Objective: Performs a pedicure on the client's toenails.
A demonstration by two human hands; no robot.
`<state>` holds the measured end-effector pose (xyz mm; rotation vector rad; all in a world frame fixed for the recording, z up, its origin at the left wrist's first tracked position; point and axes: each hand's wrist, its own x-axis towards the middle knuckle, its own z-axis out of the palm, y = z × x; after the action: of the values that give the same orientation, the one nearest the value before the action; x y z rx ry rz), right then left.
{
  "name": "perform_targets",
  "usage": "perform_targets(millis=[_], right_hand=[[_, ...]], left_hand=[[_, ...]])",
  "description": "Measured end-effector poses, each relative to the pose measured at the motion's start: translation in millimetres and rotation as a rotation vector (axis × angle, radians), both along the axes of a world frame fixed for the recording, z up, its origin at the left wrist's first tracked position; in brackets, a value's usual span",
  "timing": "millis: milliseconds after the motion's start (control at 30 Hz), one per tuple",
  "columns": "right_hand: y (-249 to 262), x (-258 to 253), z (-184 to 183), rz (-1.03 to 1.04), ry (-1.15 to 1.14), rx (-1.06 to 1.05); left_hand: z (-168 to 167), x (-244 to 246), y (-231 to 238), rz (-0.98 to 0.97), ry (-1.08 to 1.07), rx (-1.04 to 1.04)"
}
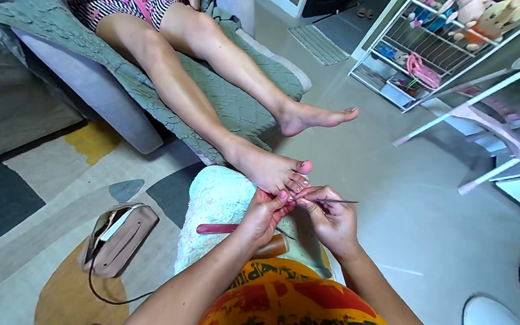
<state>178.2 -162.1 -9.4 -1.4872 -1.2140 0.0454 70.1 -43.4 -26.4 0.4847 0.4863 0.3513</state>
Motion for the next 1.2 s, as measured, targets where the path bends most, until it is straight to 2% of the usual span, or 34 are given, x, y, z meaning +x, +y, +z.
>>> perform_targets(millis=[333,700,1067,1200], right_hand=[[-2,-12,1,-0.108,0.169,0.091],[-1,-20,-9,-0.158,0.039,0.101],[3,-20,-7,-0.207,0.264,0.123],[1,-23,-10,-0.184,0.190,0.134]], left_hand=[[0,2,-3,0.030,0.000,-0.005],[-2,4,-5,0.058,-0.020,0.003],[-5,5,-6,0.065,-0.024,0.021],[-7,5,-6,0.071,-0.033,0.019]])
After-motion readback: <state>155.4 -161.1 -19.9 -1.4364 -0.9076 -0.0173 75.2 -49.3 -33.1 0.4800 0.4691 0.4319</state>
